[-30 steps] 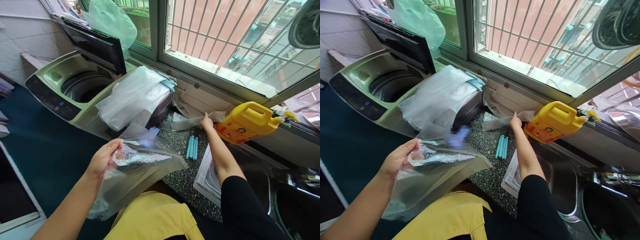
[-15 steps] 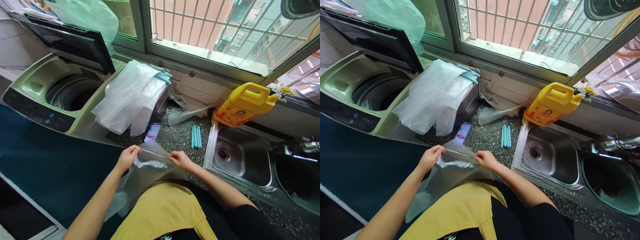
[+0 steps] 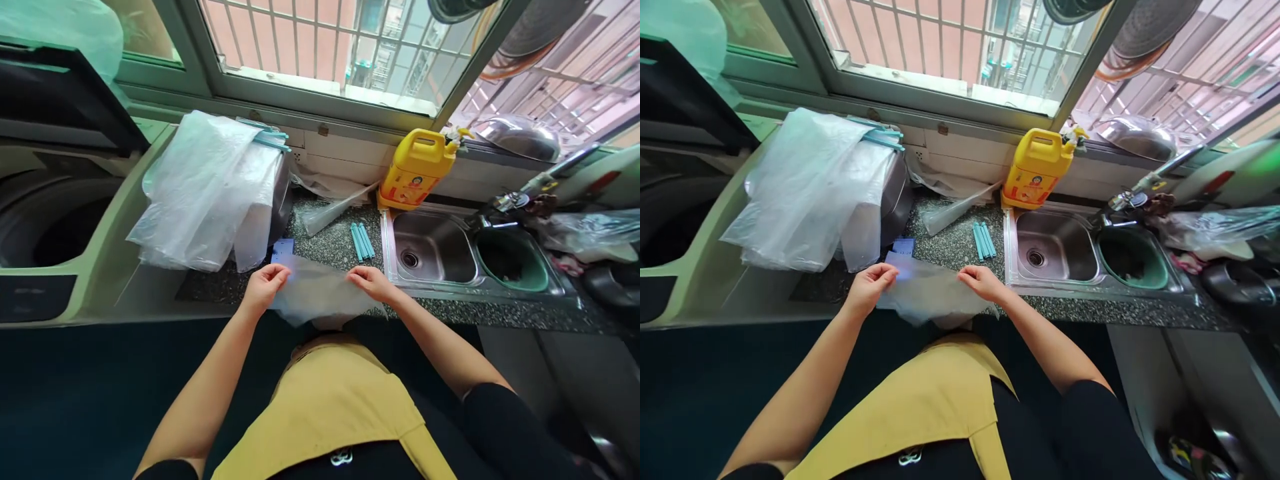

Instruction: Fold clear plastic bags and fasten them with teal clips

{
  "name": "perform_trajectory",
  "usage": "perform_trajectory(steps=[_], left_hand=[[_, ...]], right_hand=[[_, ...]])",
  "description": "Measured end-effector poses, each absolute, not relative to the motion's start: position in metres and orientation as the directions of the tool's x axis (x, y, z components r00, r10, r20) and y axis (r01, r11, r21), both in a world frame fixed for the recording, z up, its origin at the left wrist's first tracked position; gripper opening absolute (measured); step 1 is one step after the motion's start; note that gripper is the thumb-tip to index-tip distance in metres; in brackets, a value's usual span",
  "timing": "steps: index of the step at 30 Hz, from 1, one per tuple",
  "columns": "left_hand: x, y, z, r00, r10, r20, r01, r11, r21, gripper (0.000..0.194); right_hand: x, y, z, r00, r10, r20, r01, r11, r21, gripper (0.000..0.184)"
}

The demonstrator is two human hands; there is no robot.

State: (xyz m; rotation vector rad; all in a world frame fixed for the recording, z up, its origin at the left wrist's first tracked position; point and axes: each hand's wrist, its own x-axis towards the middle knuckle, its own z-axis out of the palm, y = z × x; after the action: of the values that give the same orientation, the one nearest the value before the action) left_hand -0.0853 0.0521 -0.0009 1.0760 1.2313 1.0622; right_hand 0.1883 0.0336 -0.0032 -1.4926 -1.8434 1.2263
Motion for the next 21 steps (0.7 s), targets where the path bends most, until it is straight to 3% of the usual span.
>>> perform_trajectory(steps=[3,7,11,15,21], left_hand=[[-0.09,0.042,0.003,0.005,0.984,-0.178,-0.128,0.177,0.976,0.024],[-0.11,0.027,0.014,-0.045,0.972,-0.23,-0.22,0.215,0.952,0.021],[-0.127,0.011,0.021,-0.14,0.962,-0.236,-0.252,0.196,0.948,0.019],[-0.134,-0.007,0.023,-0.25,0.953,-0.172,-0.228,0.115,0.967,0.018],[-0.139,-0.026,0.026,-0.329,0.931,-0.157,-0.221,0.086,0.971,0.02]], right_hand=[[0.197,0.018,-0.004,-0.246,0.96,-0.135,0.538,0.019,-0.843,0.033],[0.202,-0.003,-0.012,-0.135,0.976,-0.169,0.511,-0.078,-0.856,0.016],[0.193,-0.021,-0.01,-0.092,0.983,-0.157,0.306,-0.122,-0.944,0.026],[0.176,-0.034,-0.002,0.066,0.994,-0.091,0.061,-0.095,-0.994,0.03],[0.157,-0.041,0.01,0.258,0.962,-0.089,0.029,-0.1,-0.995,0.034]])
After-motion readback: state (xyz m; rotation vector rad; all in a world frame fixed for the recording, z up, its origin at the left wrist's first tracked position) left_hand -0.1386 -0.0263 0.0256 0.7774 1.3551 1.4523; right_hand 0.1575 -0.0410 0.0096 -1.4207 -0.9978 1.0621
